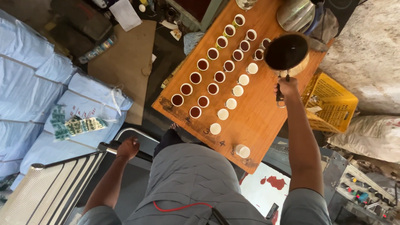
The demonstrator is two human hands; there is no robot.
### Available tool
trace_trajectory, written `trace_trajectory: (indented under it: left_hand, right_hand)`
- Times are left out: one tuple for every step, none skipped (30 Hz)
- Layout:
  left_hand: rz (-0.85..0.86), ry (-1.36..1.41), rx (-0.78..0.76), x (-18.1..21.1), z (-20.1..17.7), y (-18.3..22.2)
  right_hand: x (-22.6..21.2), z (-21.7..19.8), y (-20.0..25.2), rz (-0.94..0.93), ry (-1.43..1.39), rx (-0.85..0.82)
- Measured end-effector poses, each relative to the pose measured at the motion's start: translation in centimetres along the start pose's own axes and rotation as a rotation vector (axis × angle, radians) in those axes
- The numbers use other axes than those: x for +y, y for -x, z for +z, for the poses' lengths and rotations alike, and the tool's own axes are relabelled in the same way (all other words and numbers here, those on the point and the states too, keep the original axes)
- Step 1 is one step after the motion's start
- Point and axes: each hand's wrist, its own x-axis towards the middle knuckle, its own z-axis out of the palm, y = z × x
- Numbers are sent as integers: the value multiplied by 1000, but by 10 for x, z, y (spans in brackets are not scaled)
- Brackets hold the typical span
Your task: The recorder fills small paper cups with a brown liquid from a pot and interacts with a cup-making machine.
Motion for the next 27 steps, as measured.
trace_trajectory:
  left_hand:
    - [1,2,0,-3,2,-3]
    - [14,1,11,-6,5,-6]
    - [25,0,22,-9,7,-7]
    - [24,2,22,-9,7,-8]
    - [16,3,18,-8,6,-7]
    - [7,3,15,-8,6,-7]
    - [6,3,14,-5,3,-6]
    - [1,12,13,-2,0,-4]
    - [-4,19,11,0,-3,-2]
    - [-5,19,9,-2,-1,-4]
    - [1,20,11,-4,1,-5]
    - [7,21,13,-6,3,-7]
    - [7,21,12,-8,5,-9]
    - [18,18,23,-9,7,-12]
    - [29,13,34,-12,8,-14]
    - [29,12,33,-12,9,-15]
    - [33,12,30,-12,9,-16]
    - [37,11,28,-12,9,-18]
    - [36,12,24,-9,8,-16]
    - [30,27,22,-5,6,-14]
    - [23,42,21,-2,3,-13]
    - [23,42,18,0,2,-14]
    - [11,21,-2,1,1,-15]
    - [-1,0,-21,3,1,-16]
    - [-1,-1,-23,2,2,-17]
    - [16,-2,-17,1,3,-19]
    - [32,-3,-11,0,4,-20]
  right_hand:
    - [0,0,1,-2,1,1]
    - [0,-1,2,6,-23,-7]
    - [0,0,3,14,-46,-17]
    - [2,0,4,13,-44,-18]
    - [4,0,5,7,-51,-26]
    - [6,0,6,1,-59,-34]
    - [7,-1,8,1,-58,-34]
    - [8,-2,11,-6,-40,-38]
    - [10,-3,14,-13,-22,-42]
    - [13,-4,17,-11,-21,-42]
    - [16,-5,21,-30,-46,-61]
    - [19,-7,25,-50,-71,-80]
    - [20,-8,28,-49,-70,-78]
    - [22,-9,32,-39,-45,-68]
    - [23,-10,37,-29,-21,-59]
    - [25,-10,40,-27,-21,-58]
    - [27,-11,44,-33,2,-64]
    - [29,-12,47,-39,24,-69]
    - [25,-11,56,-36,26,-68]
    - [20,-9,64,-19,61,-63]
    - [15,-7,72,-2,96,-57]
    - [23,-8,67,0,97,-57]
    - [31,-9,61,-15,68,-73]
    - [38,-10,56,-31,39,-90]
    - [37,-9,58,-29,39,-90]
    - [35,-8,60,-12,79,-81]
    - [34,-7,62,4,119,-72]
